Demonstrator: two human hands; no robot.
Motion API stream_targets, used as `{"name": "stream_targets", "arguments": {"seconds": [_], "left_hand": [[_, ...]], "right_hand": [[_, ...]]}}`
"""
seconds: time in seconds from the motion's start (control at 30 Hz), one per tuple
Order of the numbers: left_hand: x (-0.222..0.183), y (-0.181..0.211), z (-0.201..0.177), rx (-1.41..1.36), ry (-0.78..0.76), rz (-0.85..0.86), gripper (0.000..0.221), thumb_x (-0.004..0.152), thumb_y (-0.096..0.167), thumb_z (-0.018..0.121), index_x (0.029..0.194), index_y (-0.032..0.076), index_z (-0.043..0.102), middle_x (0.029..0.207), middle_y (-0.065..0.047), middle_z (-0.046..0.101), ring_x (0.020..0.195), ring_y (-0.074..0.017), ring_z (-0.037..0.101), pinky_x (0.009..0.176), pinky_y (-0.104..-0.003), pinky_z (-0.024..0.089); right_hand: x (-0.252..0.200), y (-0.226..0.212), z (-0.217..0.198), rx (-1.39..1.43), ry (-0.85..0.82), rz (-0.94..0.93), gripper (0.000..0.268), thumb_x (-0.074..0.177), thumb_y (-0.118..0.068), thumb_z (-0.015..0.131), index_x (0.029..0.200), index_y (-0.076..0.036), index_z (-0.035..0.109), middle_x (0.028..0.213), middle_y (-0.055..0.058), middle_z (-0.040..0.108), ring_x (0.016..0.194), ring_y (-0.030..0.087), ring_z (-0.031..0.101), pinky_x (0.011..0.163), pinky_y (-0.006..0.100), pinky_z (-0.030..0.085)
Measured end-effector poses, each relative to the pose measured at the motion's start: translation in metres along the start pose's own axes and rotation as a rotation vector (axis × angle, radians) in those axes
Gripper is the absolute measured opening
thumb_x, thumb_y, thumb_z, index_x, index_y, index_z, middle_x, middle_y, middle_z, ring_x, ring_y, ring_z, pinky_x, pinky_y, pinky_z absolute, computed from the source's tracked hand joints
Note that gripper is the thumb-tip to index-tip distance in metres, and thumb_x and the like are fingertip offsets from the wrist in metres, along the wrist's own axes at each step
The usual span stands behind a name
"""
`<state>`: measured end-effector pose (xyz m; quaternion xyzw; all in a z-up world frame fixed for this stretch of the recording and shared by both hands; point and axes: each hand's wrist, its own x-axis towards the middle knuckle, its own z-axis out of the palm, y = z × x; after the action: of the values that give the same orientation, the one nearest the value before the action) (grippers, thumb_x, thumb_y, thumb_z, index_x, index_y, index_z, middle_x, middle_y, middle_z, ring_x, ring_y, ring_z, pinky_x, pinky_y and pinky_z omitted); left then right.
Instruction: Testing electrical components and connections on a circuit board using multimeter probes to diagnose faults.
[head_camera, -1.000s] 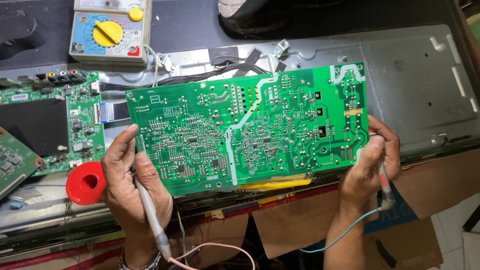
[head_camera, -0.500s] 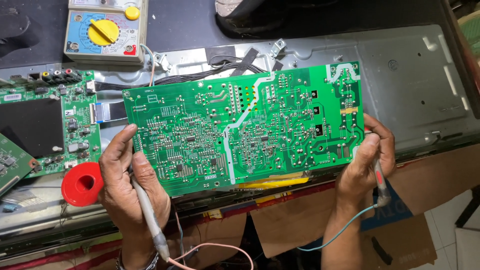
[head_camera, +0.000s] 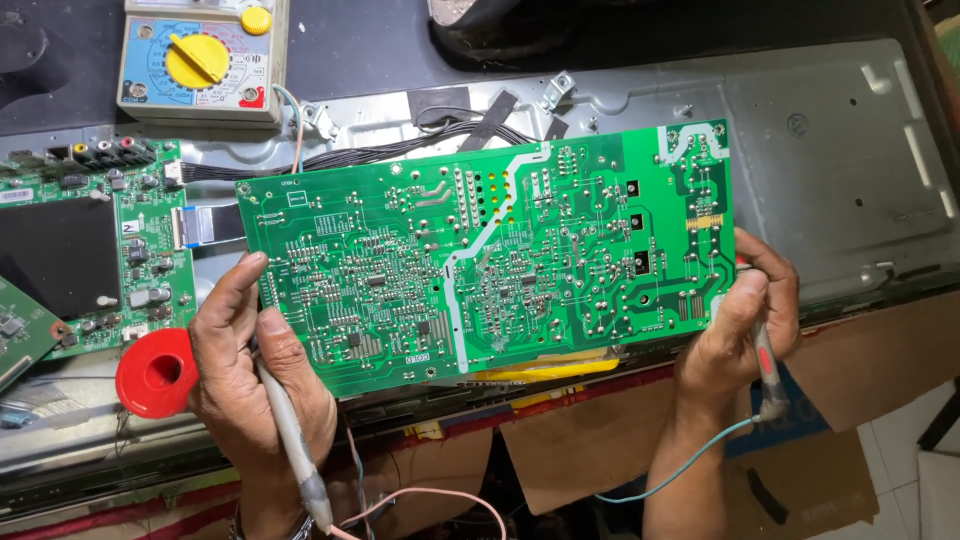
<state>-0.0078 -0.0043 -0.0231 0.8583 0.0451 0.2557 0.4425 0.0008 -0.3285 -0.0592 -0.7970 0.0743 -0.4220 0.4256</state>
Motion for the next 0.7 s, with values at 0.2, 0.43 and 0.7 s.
{"name": "stream_targets", "arguments": {"seconds": [0.2, 0.43, 0.7], "left_hand": [[-0.0002, -0.0002, 0.0005, 0.005, 0.002, -0.02, 0.034, 0.115, 0.015, 0.043, 0.142, -0.003, 0.054, 0.145, -0.021, 0.062, 0.129, -0.0302, 0.066, 0.101, -0.034, 0.052], [-0.0002, -0.002, 0.0009, 0.024, 0.008, 0.005, 0.033, 0.115, 0.014, 0.043, 0.14, -0.004, 0.055, 0.144, -0.019, 0.062, 0.127, -0.0309, 0.067, 0.105, -0.036, 0.053], [0.0002, -0.0009, 0.0004, 0.038, 0.0, 0.013, 0.033, 0.115, 0.012, 0.042, 0.141, -0.003, 0.054, 0.143, -0.018, 0.062, 0.127, -0.0319, 0.068, 0.105, -0.037, 0.054]], "right_hand": [[-0.0007, 0.0027, -0.0006, 0.016, -0.003, 0.017, 0.038, 0.111, -0.021, 0.042, 0.123, 0.008, 0.064, 0.118, 0.017, 0.065, 0.103, 0.024, 0.061, 0.091, 0.035, 0.051], [-0.0003, -0.0005, 0.0003, 0.001, -0.001, 0.041, 0.039, 0.109, -0.021, 0.041, 0.122, 0.008, 0.064, 0.119, 0.017, 0.064, 0.105, 0.024, 0.061, 0.092, 0.036, 0.051], [-0.0006, 0.0012, 0.0005, 0.04, 0.0, 0.014, 0.042, 0.112, -0.026, 0.043, 0.122, 0.01, 0.063, 0.12, 0.018, 0.063, 0.105, 0.026, 0.062, 0.093, 0.036, 0.052]]}}
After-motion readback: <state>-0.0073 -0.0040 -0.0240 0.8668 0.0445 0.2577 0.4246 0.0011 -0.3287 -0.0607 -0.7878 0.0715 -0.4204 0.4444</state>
